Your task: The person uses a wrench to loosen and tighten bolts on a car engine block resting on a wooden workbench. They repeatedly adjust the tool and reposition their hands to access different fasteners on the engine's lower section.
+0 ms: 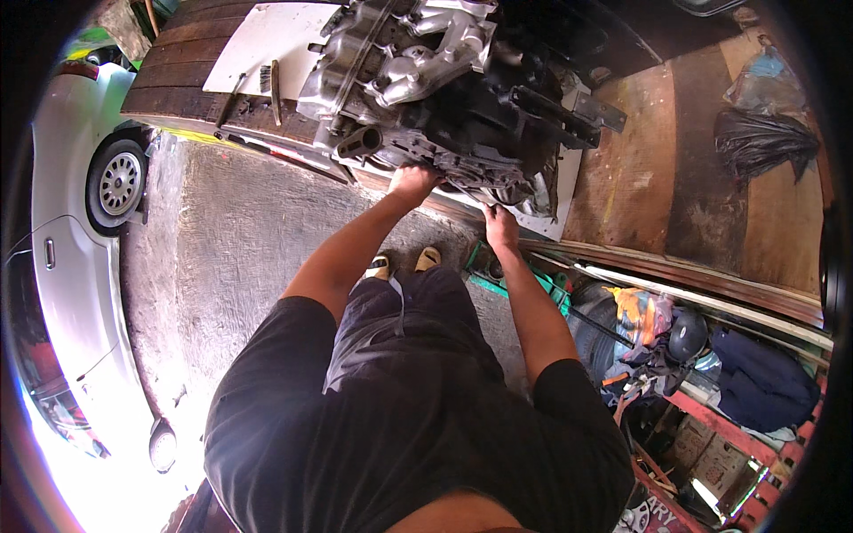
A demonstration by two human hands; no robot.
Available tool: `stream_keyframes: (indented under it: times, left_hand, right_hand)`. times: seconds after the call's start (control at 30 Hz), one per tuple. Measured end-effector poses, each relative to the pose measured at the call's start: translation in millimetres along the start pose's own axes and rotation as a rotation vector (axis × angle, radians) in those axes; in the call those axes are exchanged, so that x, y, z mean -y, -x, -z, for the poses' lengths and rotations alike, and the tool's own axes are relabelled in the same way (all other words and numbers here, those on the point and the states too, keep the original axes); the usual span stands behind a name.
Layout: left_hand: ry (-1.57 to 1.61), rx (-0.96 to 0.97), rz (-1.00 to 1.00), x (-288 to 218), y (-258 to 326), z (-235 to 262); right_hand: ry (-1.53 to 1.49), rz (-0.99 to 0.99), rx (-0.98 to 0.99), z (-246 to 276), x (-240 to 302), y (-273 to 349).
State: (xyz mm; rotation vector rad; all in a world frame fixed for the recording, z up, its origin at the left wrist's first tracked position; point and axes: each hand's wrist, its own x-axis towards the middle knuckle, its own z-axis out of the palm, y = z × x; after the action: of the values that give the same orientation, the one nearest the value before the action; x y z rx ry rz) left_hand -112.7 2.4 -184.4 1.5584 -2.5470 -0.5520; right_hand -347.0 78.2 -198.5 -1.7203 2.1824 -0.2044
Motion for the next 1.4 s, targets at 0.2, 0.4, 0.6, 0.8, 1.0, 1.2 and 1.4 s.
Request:
stream_keyframes:
  times: [0.2,0.4,0.6,0.8,1.0,1.2,1.4]
  left_hand:
    - [-0.129,-0.062,-0.091,14,-7,-26]
    - [-0.147,-0.223,-0.125,8,-2,-14]
    - [-0.043,-0.033,-0.033,13,-2,-34]
    - [0.026,0.027,0.044,7,5,-3]
    - [0.02,0.07,-0.066,-18,59,130]
    - [0.076,-0.359,-0.308,-25,91,229]
    - [-0.206,-0.505,-0.194,8,68,238]
  right_hand:
    - [0.069,0.001,-0.021,9,9,-2]
    - [0.115,0.046,-0.027,24,18,8]
    - [0.206,0.273,-0.124,53,20,1]
    - [0.214,0.249,-0.071,78,40,3]
    - [0.223,0.353,-0.039,104,60,12]
    - [0.231,0.454,-0.022,124,98,22]
    - [0.417,0.562,0.102,143,169,15]
